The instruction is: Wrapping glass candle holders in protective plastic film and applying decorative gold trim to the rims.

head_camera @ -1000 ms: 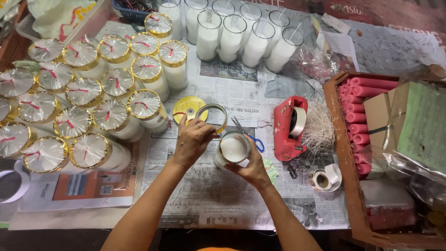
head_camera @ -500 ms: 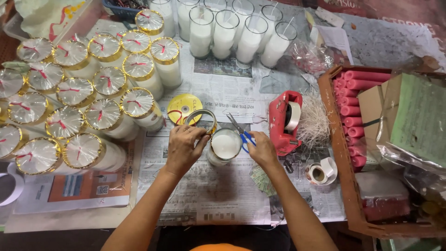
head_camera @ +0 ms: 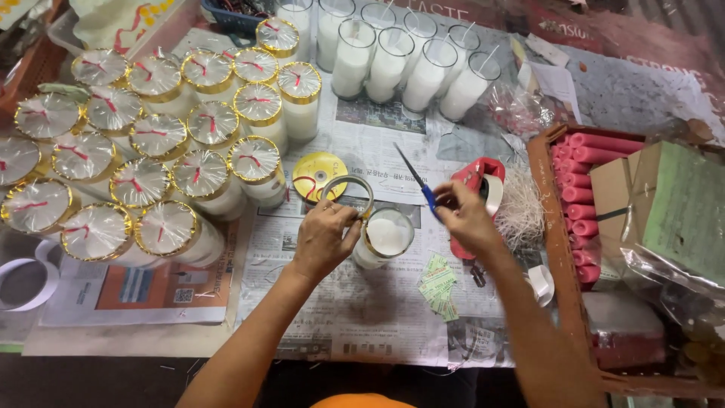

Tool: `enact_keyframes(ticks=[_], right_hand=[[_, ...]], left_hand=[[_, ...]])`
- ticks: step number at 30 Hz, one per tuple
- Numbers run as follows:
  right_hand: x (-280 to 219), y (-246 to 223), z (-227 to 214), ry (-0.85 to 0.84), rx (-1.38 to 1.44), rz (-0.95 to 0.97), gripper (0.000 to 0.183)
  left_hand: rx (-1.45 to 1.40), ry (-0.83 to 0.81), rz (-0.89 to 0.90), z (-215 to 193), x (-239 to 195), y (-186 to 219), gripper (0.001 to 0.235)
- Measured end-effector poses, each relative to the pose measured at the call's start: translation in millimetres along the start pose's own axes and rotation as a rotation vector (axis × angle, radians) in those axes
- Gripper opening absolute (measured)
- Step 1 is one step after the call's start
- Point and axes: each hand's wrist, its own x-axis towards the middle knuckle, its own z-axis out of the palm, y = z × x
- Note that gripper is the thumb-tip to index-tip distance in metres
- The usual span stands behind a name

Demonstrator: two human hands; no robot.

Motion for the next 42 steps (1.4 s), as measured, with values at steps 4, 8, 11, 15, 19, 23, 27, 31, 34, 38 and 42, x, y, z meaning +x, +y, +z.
enact_keyframes(ticks=[4, 8, 11, 15, 19, 23, 27, 31, 34, 38, 42], right_hand=[[-8, -111, -59, -0.226, -0.277, -0.056, 0.046], [-3, -191, -68, -0.490, -0.852, -0.079, 0.041], [12, -207, -54, -0.614, -1.087, 0.003, 0.037], [43, -196, -21, -0.626, -1.220, -0.048, 0.035], [60, -193, 14, -0.695, -1.251, -0.015, 0.033], [76, -175, 43, -0.706, -1.260, -0.098, 0.031], [87, -163, 61, -0.702, -1.289, -0.125, 0.031], [90, -155, 68, -0.728, -1.320, -0.123, 0.028], [100, -129, 71, -0.671, -1.348, -0.153, 0.032], [119, -94, 47, -0.545, -1.419, -0.082, 0.027], [115, -56, 7, -0.392, -1.248, 0.030, 0.026]], left_hand=[[0.001, -0.012, 0.037, -18, 4, 2, 0.004], [0.003, -0.071, 0.051, -21, 7, -3, 0.005], [0.027, -0.074, 0.077, -12, 7, -10, 0.004], [0.042, -0.073, 0.112, -9, 7, -17, 0.005], [0.087, -0.042, 0.142, -1, 6, -21, 0.006], [0.109, -0.039, 0.154, 0, 6, -24, 0.005], [0.094, -0.024, 0.166, 0, 6, -23, 0.005], [0.105, -0.025, 0.153, 1, 4, -21, 0.007], [0.081, -0.034, 0.122, -5, 4, -20, 0.006], [0.113, -0.045, 0.052, -14, -7, -39, 0.004], [0.238, -0.183, -0.083, -11, -51, -86, 0.004]])
